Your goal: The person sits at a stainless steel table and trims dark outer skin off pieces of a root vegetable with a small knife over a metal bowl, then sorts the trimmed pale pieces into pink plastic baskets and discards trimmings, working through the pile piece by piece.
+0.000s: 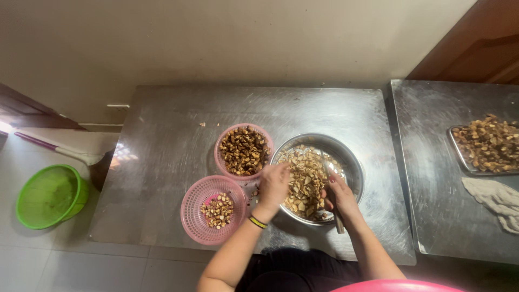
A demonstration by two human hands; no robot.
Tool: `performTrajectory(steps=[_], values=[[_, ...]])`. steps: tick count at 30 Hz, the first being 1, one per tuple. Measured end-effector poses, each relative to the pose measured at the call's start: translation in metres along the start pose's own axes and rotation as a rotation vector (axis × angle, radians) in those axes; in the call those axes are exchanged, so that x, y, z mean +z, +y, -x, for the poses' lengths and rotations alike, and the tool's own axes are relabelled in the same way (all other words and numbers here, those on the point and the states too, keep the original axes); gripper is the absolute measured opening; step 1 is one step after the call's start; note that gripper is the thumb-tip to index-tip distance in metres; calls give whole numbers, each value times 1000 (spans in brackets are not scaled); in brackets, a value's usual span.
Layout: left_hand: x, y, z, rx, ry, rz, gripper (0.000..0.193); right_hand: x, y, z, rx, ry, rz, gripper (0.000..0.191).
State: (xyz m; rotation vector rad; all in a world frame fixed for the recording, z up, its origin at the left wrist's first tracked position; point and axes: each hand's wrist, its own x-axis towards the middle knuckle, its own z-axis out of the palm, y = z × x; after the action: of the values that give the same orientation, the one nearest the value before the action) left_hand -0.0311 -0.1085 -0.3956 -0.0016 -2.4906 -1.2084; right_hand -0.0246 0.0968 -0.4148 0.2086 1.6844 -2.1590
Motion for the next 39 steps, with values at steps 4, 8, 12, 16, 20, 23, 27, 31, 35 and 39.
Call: performTrajectory(steps=[4,8,12,16,20,23,27,31,35,39], values=[[-41,-39,-40,54,-26,-382,16,-8,-2,-2,10,-26,-28,58],[-76,-59,-64,-56,-283,-672,19,-11,-4,-5,28,-50,-72,57],[-87,-59,-68,-61,-370,-575,23,-15,-3,-5,27,-35,-86,56],[-94,-58,-70,-60,-299,-287,19,-19,-1,-6,26,-25,-82,55],[-94,-67,-75,-169,-216,-44,14,-18,1,-8,17,-34,-57,55],[-91,-75,-80,-159,-161,49,11,-14,2,-10,17,-62,-86,56],[-86,-75,-85,-397,-286,492,12,-10,4,-12,33,-77,-67,56],[-71,-64,-76,-490,-454,898,17,2,10,-13,1,-187,-7,59],[-43,-41,-55,-434,-544,1184,20,17,15,-7,10,-267,24,65],[-14,-26,-37,-316,-526,1242,22,27,15,-1,-109,-244,140,61]])
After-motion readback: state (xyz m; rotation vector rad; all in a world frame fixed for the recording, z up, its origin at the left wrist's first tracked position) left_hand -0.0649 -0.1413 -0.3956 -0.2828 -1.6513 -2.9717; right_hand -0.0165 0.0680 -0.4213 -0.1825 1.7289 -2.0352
